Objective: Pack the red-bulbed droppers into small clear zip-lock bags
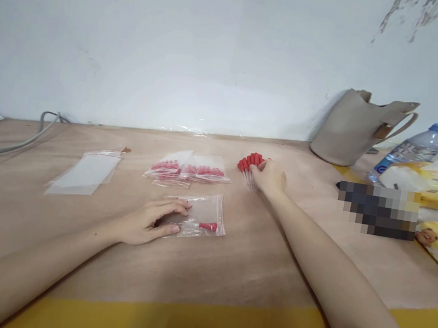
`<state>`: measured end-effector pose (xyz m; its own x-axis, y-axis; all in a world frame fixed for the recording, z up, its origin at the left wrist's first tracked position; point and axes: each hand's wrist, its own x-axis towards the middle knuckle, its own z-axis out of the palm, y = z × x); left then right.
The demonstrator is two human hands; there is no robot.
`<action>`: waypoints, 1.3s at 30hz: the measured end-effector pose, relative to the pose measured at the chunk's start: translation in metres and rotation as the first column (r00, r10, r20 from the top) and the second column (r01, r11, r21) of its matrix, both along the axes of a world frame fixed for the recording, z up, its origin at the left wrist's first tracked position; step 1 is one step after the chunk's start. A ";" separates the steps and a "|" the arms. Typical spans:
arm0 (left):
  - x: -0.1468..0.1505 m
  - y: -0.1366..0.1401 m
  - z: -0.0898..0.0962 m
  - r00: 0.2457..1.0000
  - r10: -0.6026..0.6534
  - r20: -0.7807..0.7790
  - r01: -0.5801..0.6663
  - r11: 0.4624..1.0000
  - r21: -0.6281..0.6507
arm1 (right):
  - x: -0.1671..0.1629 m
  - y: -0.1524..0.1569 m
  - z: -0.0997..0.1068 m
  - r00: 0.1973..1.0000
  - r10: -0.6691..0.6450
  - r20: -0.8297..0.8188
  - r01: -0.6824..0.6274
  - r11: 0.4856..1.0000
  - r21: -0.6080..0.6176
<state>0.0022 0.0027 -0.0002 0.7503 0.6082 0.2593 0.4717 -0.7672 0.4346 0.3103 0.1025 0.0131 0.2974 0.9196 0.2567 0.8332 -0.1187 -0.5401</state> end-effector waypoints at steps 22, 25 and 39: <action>0.002 -0.002 0.005 0.996 0.004 -0.088 -0.001 1.000 0.024 | -0.044 -0.077 -0.029 0.543 0.389 -0.744 -0.350 0.910 0.221; 0.002 -0.001 0.004 0.997 0.004 -0.083 -0.001 1.000 0.026 | -0.043 -0.076 -0.030 0.536 0.356 -0.766 -0.290 0.929 0.229; 0.001 -0.001 0.003 0.998 0.003 -0.056 -0.002 1.000 0.020 | -0.033 -0.090 -0.022 0.425 0.303 -0.853 -0.534 0.845 0.034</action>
